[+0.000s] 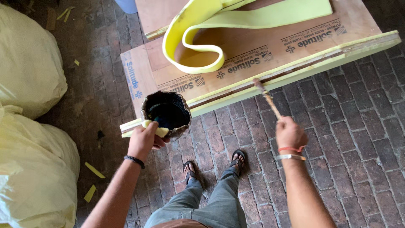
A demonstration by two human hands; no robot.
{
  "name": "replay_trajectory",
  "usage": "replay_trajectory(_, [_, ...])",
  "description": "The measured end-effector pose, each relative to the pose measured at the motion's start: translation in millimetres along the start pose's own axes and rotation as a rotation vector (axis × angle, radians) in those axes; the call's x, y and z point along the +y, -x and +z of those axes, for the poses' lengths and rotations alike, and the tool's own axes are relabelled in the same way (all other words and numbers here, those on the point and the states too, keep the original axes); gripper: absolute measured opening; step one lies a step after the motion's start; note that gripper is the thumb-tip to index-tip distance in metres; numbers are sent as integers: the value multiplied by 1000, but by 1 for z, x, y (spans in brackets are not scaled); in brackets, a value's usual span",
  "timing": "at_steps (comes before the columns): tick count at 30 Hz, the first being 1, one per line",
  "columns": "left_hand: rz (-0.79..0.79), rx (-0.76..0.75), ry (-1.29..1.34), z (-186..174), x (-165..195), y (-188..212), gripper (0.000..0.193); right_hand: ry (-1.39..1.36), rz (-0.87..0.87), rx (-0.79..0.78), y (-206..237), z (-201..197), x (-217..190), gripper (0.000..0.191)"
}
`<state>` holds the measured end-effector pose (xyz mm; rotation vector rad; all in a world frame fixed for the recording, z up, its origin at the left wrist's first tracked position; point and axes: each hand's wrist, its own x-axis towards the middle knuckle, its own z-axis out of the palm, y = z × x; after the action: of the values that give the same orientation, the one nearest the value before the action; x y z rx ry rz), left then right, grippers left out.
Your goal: The person digs through a pile of foam scraps and picks up a yellow foam strip. They brush black adhesive along the edge of a plywood board, press the foam strip onto the glued edge, and then cut the foam with a knife.
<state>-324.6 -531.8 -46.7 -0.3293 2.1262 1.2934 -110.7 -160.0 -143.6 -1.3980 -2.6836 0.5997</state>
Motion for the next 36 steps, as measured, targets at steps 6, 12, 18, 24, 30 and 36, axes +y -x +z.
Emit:
replay_trajectory(6, [0, -36, 16, 41, 15, 3, 51, -39, -270, 220, -28, -24, 38, 8])
replay_trajectory(12, [-23, -60, 16, 87, 29, -1, 50, -134, -573, 211, -48, -42, 45, 3])
replay_trajectory(18, [15, -94, 24, 121, 47, -4, 50, -213, -189, 302, -83, -50, 72, 8])
replay_trajectory(24, [26, -164, 0, 143, 64, -12, 51, -588, 301, -233, -107, -65, 83, 16])
replay_trajectory(30, [28, -266, 54, 172, 84, -34, 46, -208, 46, -104, -94, -64, 74, 18])
replay_trajectory(36, [65, -371, -2, 207, 113, -53, 48, -223, 304, -54, -136, -85, 100, 23])
